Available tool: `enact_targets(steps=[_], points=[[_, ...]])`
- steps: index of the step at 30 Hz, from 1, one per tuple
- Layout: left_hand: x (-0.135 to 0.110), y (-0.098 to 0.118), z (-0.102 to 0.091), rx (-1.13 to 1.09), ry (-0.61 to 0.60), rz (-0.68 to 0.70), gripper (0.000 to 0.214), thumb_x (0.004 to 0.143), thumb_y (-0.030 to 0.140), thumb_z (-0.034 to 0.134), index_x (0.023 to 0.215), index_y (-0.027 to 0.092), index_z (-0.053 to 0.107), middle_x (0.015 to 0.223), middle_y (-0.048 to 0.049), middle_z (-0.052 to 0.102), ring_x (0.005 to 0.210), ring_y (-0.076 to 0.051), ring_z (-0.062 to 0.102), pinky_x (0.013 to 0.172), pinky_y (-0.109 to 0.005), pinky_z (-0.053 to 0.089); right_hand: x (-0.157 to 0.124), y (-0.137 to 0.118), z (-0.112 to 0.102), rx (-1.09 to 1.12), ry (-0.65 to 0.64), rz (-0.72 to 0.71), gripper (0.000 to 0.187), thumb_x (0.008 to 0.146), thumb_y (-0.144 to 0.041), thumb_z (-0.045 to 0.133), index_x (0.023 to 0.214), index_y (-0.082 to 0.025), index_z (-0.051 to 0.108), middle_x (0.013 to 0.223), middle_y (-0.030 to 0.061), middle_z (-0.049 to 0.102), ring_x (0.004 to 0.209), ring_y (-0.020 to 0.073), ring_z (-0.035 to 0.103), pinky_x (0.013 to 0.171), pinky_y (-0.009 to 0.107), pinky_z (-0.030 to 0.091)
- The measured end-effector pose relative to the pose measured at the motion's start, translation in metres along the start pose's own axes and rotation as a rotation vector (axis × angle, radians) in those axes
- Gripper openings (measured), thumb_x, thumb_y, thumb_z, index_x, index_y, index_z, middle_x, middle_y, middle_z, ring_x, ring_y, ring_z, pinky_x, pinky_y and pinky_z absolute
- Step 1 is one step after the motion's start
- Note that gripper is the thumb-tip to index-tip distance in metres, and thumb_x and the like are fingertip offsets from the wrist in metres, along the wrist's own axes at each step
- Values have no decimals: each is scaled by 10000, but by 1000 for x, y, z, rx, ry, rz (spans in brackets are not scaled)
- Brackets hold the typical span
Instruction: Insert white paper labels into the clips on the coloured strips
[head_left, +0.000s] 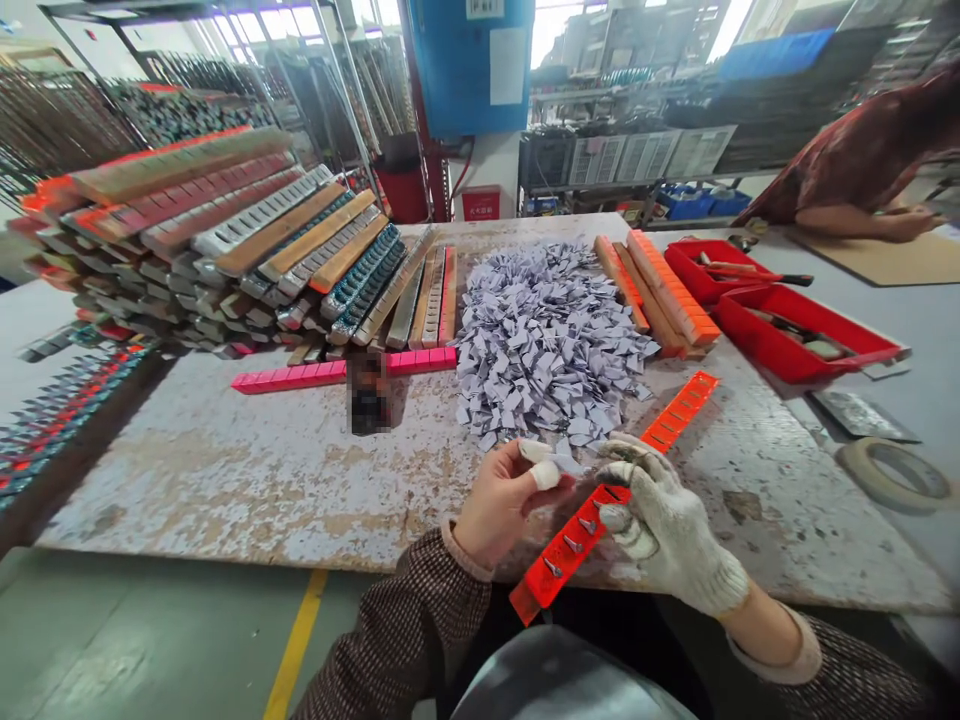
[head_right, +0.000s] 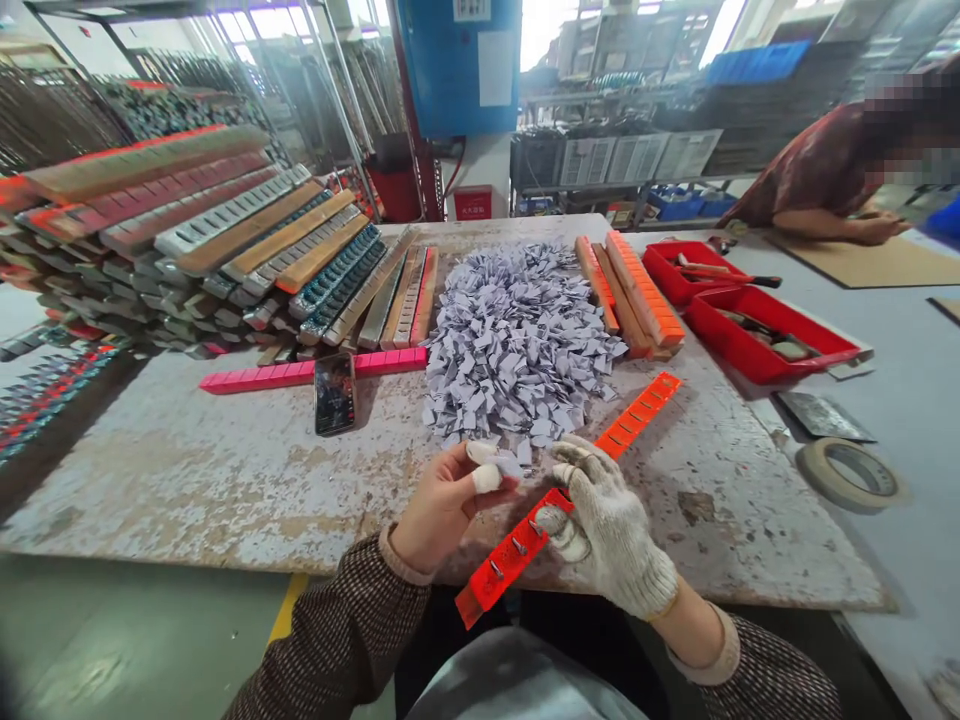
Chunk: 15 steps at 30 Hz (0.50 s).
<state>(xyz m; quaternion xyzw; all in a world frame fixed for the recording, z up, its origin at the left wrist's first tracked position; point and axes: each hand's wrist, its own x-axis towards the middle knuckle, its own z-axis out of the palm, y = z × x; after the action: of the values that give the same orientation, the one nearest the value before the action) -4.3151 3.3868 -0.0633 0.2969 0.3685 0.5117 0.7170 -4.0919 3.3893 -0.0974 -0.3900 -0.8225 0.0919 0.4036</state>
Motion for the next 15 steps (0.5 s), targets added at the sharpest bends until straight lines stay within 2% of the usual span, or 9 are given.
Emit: enact_targets(steps=[2,4,5,7,8,10,12,15], points=[[-13,-1,9,-109,9,-48,467,650,339,948,893,162,591,846,-16,695,800,-175,722,801,-309,600,3,-9,7,133,31,66,171,1010,-339,565,1147,-246,606,1394,131,582,1306,342,573,1023,561,567],[-22,-6,15,-97,-15,-85,487,649,372,956,891,157,592,846,-29,701,773,-166,708,759,-285,588,6,-17,12,249,57,149,229,1049,-352,477,1226,-267,593,1200,112,668,1055,286,696,829,466,647],[-26,-9,16,-63,-42,-93,489,667,402,945,892,156,588,862,-40,702,772,-166,699,747,-288,585,7,-20,13,338,59,215,279,1067,-372,433,1287,-276,575,1054,91,691,878,257,715,693,416,651],[-31,-14,14,80,-94,-61,482,716,448,907,923,157,585,887,-47,691,779,-160,668,723,-276,559,8,-25,10,599,40,411,348,1077,-428,405,1359,-286,554,826,44,659,602,213,642,481,347,578],[-34,-15,12,189,-113,-29,467,748,456,881,958,158,590,889,-42,680,771,-149,643,702,-258,533,7,-27,8,731,22,518,352,1070,-458,429,1343,-290,574,784,35,644,550,203,610,437,331,548],[-39,-15,9,463,-153,46,366,845,443,793,982,159,608,827,-12,634,712,-117,557,644,-225,446,5,-33,0,889,-13,673,337,1033,-504,522,1269,-289,630,804,46,654,573,205,618,445,324,554],[-42,-13,8,722,-199,147,261,934,397,677,853,164,592,727,17,552,653,-102,452,607,-232,354,2,-39,-7,930,-42,746,334,998,-525,590,1225,-291,663,881,66,682,656,218,654,502,328,590],[-43,-12,9,958,-273,375,387,1000,347,535,668,179,427,649,26,443,642,-118,373,632,-277,297,-3,-45,-13,895,-49,749,362,991,-524,607,1277,-307,654,998,78,705,716,219,671,564,331,621]])
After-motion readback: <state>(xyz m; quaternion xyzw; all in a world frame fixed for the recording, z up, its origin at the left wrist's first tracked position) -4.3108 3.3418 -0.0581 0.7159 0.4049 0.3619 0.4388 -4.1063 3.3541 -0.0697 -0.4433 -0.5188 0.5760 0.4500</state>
